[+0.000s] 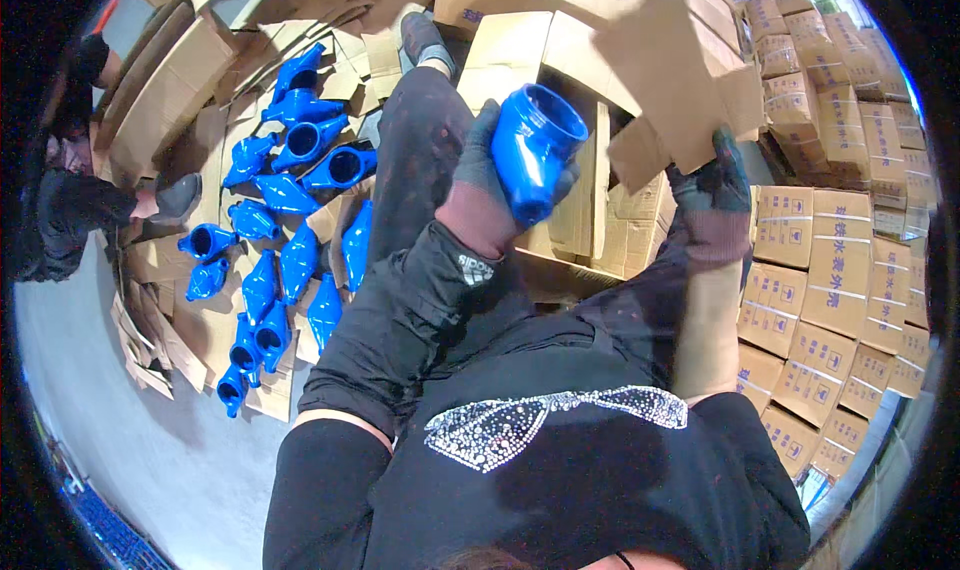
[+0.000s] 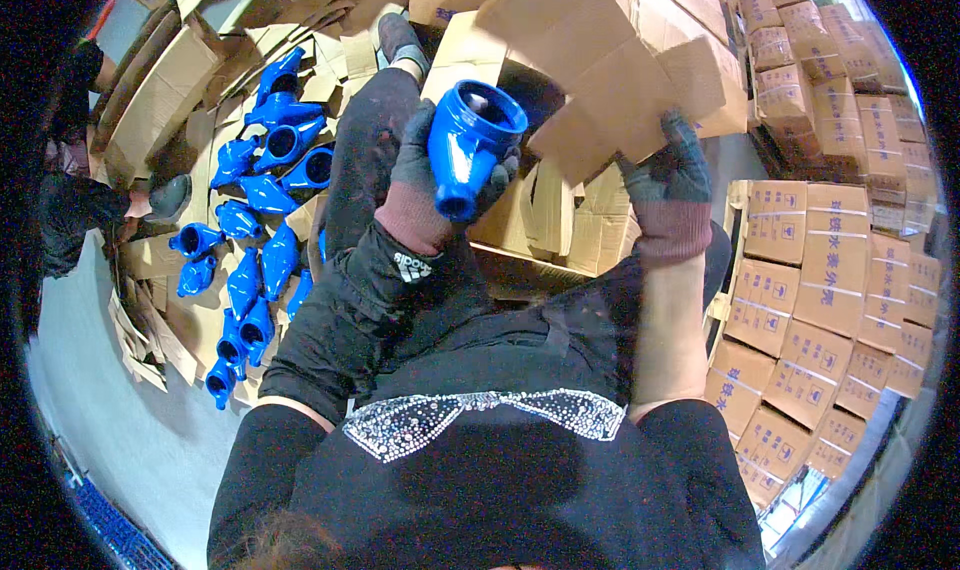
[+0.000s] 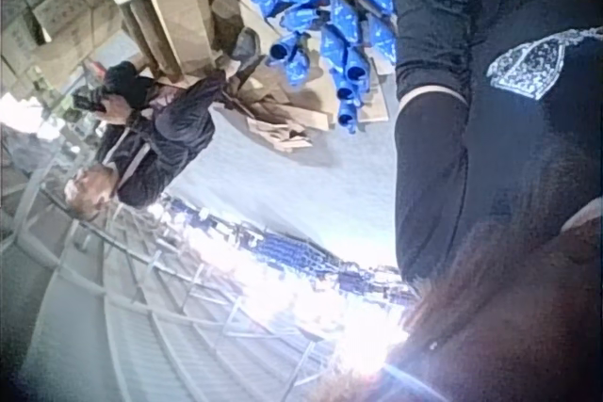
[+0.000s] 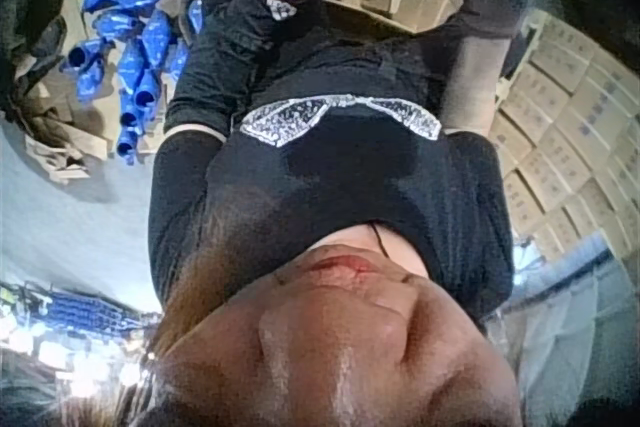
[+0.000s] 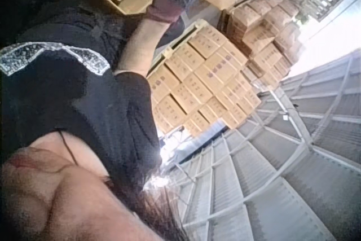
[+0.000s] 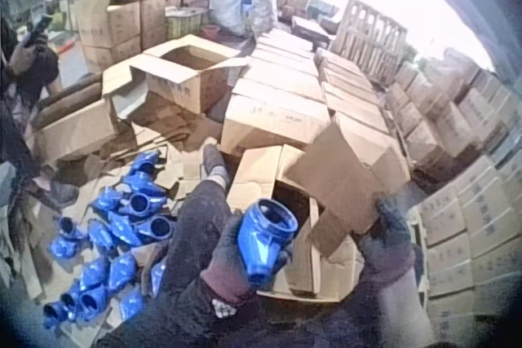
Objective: Unpack blue metal or plastic industrial components from boxes and organize them on the floor.
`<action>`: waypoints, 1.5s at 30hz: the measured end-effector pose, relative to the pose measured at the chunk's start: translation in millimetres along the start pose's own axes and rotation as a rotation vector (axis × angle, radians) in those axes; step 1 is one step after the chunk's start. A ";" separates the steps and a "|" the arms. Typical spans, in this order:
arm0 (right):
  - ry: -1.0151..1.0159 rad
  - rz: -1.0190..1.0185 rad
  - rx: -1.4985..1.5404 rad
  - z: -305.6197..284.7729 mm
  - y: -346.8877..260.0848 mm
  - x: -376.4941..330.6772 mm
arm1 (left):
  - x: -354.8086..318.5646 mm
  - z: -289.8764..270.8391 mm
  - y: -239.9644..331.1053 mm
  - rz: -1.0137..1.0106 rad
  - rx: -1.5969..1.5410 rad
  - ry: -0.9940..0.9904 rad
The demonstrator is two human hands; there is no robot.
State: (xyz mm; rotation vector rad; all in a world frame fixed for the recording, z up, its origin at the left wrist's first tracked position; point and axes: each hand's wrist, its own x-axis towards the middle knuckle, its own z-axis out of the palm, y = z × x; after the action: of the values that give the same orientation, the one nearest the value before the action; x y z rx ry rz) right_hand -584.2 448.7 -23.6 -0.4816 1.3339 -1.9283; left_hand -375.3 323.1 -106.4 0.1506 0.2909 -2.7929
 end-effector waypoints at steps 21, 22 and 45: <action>0.139 0.030 0.002 21.1 36.6 21.3 | 9.5 -5.3 -12.3 0.055 -0.283 0.155; 0.126 0.008 -0.046 20.5 37.0 20.5 | 9.2 -5.3 -12.2 0.065 -0.278 0.137; -0.030 -0.286 -0.668 11.7 35.3 14.1 | 6.0 2.8 -16.2 0.009 -0.349 0.181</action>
State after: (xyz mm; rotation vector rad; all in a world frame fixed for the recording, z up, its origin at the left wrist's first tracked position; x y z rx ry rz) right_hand -573.4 423.9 -52.7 -1.0668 1.9694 -1.6361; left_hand -386.5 335.6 -101.5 0.3192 0.8102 -2.6717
